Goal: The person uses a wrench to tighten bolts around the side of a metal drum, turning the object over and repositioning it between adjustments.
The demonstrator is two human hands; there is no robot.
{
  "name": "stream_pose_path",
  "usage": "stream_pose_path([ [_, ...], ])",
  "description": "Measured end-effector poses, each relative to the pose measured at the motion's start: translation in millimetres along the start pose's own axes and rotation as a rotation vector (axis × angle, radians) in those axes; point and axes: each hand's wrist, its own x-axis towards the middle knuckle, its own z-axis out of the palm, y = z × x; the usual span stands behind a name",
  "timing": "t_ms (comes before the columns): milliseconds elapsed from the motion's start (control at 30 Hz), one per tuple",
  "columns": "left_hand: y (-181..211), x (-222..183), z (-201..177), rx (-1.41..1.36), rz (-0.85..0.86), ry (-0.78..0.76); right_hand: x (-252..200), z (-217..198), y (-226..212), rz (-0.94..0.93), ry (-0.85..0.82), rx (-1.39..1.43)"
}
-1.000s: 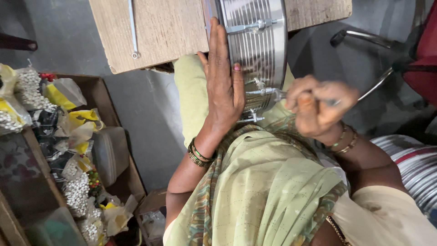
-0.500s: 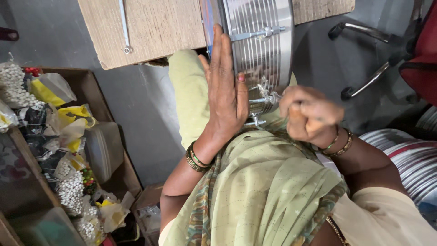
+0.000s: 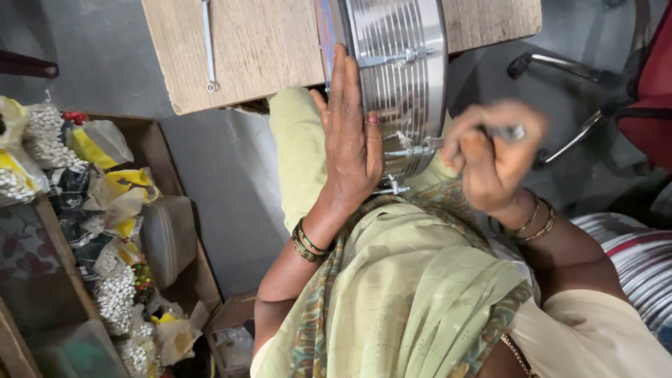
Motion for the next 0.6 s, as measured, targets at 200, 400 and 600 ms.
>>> stream_pose_path([
  [200, 1.3, -1.2, -0.4, -0.049, -0.002, -0.006, -4.3, 1.9, 5.9, -0.466, -0.181, -0.293],
  [400, 5.3, -11.0, -4.6, -0.059, 0.016, -0.038, -2.8, 4.8, 2.5, 0.159, -0.102, -0.026],
  [600, 0.4, -13.6, 1.2, -0.062, 0.028, -0.022, 13.8, 3.4, -0.1, 0.293, -0.12, 0.009],
])
